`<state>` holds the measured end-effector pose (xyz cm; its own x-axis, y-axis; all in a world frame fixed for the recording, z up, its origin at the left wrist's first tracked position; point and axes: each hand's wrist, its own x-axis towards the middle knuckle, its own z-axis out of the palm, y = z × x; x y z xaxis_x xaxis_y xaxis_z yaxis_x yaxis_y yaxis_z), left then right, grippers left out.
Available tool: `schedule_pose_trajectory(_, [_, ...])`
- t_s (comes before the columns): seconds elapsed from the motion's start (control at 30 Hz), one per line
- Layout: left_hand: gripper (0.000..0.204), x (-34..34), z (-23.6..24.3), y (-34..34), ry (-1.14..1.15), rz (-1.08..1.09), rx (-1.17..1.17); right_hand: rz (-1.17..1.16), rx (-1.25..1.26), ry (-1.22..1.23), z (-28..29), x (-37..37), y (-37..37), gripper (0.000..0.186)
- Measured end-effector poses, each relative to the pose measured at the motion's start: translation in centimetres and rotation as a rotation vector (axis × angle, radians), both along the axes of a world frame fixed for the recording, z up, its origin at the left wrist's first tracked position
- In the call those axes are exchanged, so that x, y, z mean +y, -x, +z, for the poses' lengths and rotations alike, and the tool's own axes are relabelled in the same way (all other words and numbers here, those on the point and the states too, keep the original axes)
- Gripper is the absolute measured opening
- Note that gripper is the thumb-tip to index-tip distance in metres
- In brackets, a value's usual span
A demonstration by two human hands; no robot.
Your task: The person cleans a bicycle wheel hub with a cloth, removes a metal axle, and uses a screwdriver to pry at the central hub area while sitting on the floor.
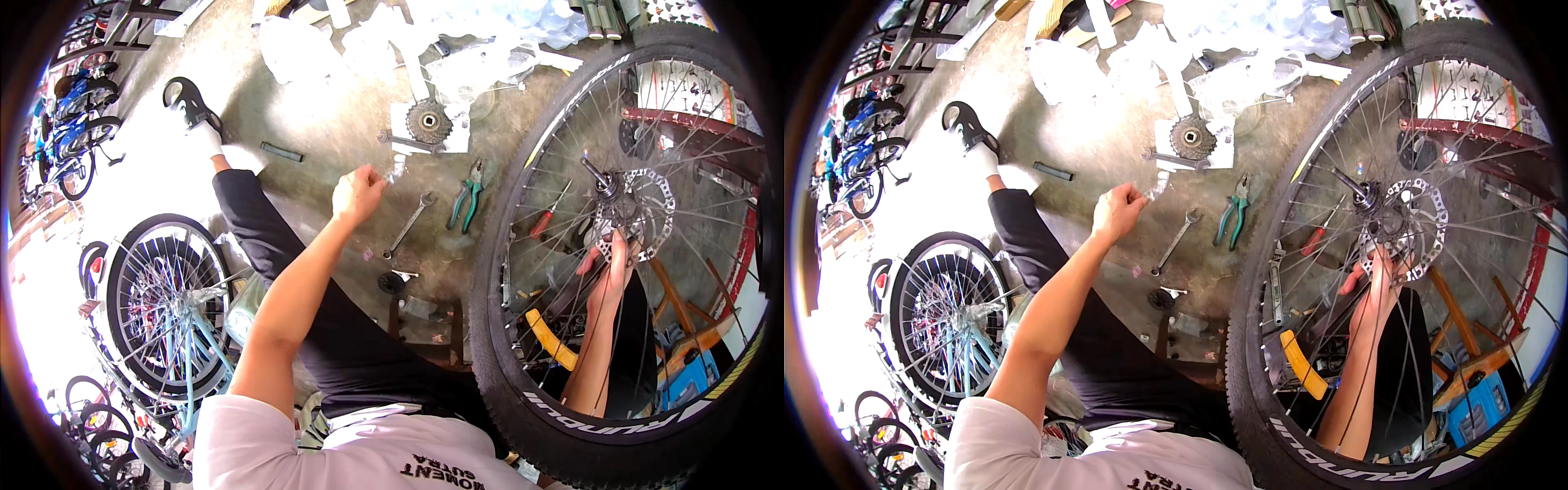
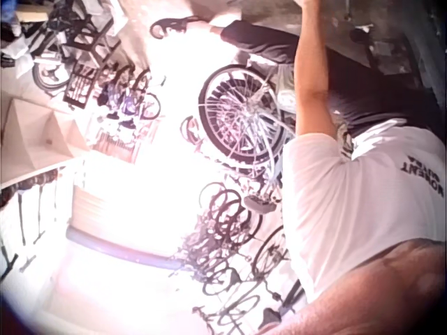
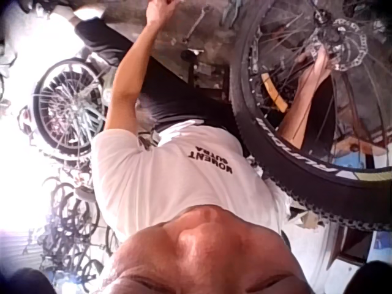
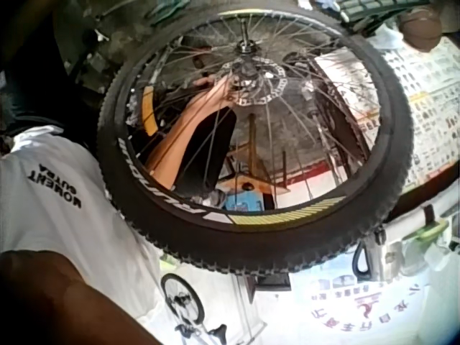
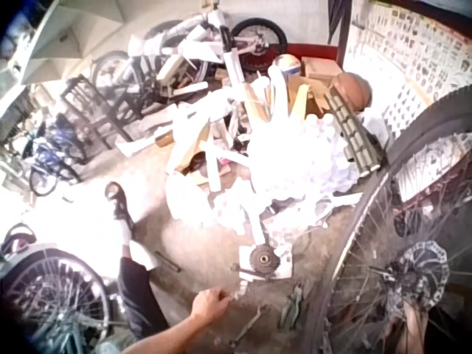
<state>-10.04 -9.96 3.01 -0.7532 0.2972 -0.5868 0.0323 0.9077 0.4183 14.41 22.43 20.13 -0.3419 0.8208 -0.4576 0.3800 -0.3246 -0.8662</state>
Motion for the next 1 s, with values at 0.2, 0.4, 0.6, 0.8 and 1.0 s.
schedule_pose_trajectory(0.2, [0.022,0.8,0.7,10.1,0.168,-0.410,0.255,-0.021,-0.006,0.024,-1.0,0.6,-1.5,0.034])
schedule_pose_trajectory(0.4, [0.031,9.2,0.2,21.9,-0.551,0.066,0.693,-0.081,0.043,0.024,-0.9,0.6,-1.1,0.030])
schedule_pose_trajectory(0.6, [0.031,9.5,-5.5,17.5,-0.190,-0.103,0.753,-0.011,0.027,0.038,-1.0,0.9,-1.5,0.030])
schedule_pose_trajectory(0.8, [0.026,6.2,-5.8,2.8,-0.065,-0.260,0.533,-0.007,-0.005,0.039,-1.3,0.9,-2.0,0.036])
schedule_pose_trajectory(1.0, [0.043,6.8,-8.9,-1.5,-0.056,-0.188,0.357,0.020,0.002,0.024,0.0,0.4,-0.7,0.033])
